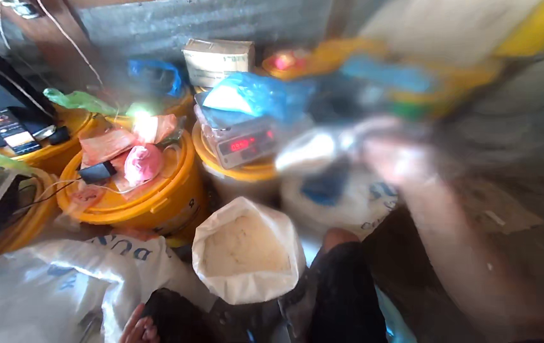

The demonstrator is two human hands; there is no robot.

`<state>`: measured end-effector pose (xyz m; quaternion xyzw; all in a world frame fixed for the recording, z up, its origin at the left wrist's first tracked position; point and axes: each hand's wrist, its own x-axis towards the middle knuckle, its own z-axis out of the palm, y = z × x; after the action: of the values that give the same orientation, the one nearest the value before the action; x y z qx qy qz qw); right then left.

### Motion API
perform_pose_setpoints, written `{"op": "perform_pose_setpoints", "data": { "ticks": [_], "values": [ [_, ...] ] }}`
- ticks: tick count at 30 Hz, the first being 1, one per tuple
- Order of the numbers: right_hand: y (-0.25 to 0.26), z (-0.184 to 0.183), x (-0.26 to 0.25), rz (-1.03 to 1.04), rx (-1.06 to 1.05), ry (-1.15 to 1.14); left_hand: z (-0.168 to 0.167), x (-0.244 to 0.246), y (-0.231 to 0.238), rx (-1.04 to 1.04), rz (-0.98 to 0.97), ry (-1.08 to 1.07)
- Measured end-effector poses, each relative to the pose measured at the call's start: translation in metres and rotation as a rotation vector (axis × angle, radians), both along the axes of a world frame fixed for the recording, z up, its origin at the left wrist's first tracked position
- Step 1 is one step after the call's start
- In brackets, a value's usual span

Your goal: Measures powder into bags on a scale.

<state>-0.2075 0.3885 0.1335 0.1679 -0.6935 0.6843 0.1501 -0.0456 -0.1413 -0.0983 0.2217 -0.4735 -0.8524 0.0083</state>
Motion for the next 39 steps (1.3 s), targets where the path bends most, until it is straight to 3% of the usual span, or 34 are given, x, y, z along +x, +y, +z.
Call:
{"op": "perform_pose_setpoints", "data": {
  "ticks": [5, 8, 20, 27, 31, 35, 39],
  "values": [
    [-0.09, -0.138, 0.019, 0.306, 0.163, -0.527, 0.006, 0.0, 0.008, -0.025, 0.023, -0.027],
    [-0.114, -0.178, 0.018, 0.292, 0.299, -0.59, 0.009, 0.001, 0.006, -0.054, 0.025, -0.041],
    [-0.117, -0.231, 0.031, 0.282, 0.423, -0.637, 0.006, 0.001, 0.003, 0.006, 0.04, -0.023],
    [-0.095, -0.2, 0.041, 0.19, 0.037, -0.444, 0.002, -0.003, 0.001, 0.031, 0.04, -0.008],
    [-0.076, -0.189, 0.046, 0.301, -0.073, -0.278, 0.006, 0.0, 0.008, -0.013, 0.104, -0.015],
    [-0.096, -0.185, 0.047, 0.236, 0.042, -0.39, 0.01, -0.001, 0.01, -0.016, 0.12, -0.019],
    [-0.137, -0.231, 0.03, 0.185, 0.319, -0.539, 0.014, -0.003, 0.014, 0.0, 0.132, -0.027]
  ]
}}
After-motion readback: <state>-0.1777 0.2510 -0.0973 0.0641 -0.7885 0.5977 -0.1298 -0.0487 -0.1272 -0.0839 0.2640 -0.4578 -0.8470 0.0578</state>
